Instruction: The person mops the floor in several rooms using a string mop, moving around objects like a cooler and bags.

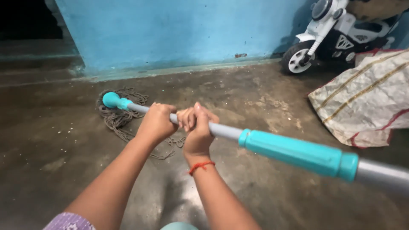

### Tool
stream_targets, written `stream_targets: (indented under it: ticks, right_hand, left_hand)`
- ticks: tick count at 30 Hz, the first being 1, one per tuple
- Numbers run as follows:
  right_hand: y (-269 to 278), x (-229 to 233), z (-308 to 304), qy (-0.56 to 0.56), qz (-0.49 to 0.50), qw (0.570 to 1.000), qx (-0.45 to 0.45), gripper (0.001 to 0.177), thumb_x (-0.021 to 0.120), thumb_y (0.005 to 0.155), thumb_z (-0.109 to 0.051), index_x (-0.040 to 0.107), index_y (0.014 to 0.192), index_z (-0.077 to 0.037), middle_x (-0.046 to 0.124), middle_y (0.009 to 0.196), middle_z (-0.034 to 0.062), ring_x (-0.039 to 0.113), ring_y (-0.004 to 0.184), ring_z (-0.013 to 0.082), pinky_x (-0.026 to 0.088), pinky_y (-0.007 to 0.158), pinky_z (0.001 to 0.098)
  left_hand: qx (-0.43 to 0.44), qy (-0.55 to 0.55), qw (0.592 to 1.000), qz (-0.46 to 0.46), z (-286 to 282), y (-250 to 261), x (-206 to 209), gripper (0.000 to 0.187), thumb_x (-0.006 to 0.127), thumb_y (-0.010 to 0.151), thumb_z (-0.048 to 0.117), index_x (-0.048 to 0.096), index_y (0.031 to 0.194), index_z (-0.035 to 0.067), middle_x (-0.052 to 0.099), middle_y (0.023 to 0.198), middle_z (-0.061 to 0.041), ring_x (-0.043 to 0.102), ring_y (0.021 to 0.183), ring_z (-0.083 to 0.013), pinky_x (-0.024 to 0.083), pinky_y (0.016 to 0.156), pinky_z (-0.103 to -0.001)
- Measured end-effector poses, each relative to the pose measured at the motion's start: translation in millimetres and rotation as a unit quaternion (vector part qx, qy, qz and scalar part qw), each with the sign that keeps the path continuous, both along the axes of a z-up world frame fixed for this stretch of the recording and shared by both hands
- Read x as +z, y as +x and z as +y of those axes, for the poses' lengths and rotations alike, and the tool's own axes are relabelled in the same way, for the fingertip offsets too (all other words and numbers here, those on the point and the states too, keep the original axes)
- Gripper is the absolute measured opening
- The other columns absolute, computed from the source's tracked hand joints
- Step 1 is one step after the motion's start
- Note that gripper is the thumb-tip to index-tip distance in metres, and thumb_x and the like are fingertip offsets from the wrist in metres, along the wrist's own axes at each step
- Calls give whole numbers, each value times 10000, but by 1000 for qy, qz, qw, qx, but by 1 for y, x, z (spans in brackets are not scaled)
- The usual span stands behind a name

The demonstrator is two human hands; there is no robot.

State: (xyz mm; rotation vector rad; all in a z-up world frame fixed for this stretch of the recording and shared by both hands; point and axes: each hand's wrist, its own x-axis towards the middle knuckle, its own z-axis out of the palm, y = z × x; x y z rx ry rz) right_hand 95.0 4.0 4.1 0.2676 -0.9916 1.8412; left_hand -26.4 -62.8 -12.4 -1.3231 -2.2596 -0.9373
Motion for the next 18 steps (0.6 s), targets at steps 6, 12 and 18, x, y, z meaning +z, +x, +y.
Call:
stream_targets:
  ticks: [6,12,18]
  right_hand:
    - [35,-15,1,-9,-61,997,-39,377,467,1011,-187,493,670,-31,605,681,98,597,720,205,518,796,350]
    - [136,-28,-41,53,-490,868,-54,376,588,963,-406,672,932,-41,625,753,31,590,721,145,502,650,335]
    - [265,22,-61,432,-556,701,111,344,635,896,-335,751,852,-14,723,746,67,691,725,180,546,634,341]
  left_hand:
    - [36,-52,997,-49,5,30,-3,163,794,659,198,796,785,94,701,748,-223,699,782,-412,558,779,-511]
    - [14,-48,999,-11,-20,116,-20,126,783,650,211,812,749,137,711,742,-208,695,784,-412,555,794,-506]
    - [-31,-37,999,-1,-43,210,-16,165,748,498,144,766,659,110,694,663,-207,675,770,-429,533,785,-510]
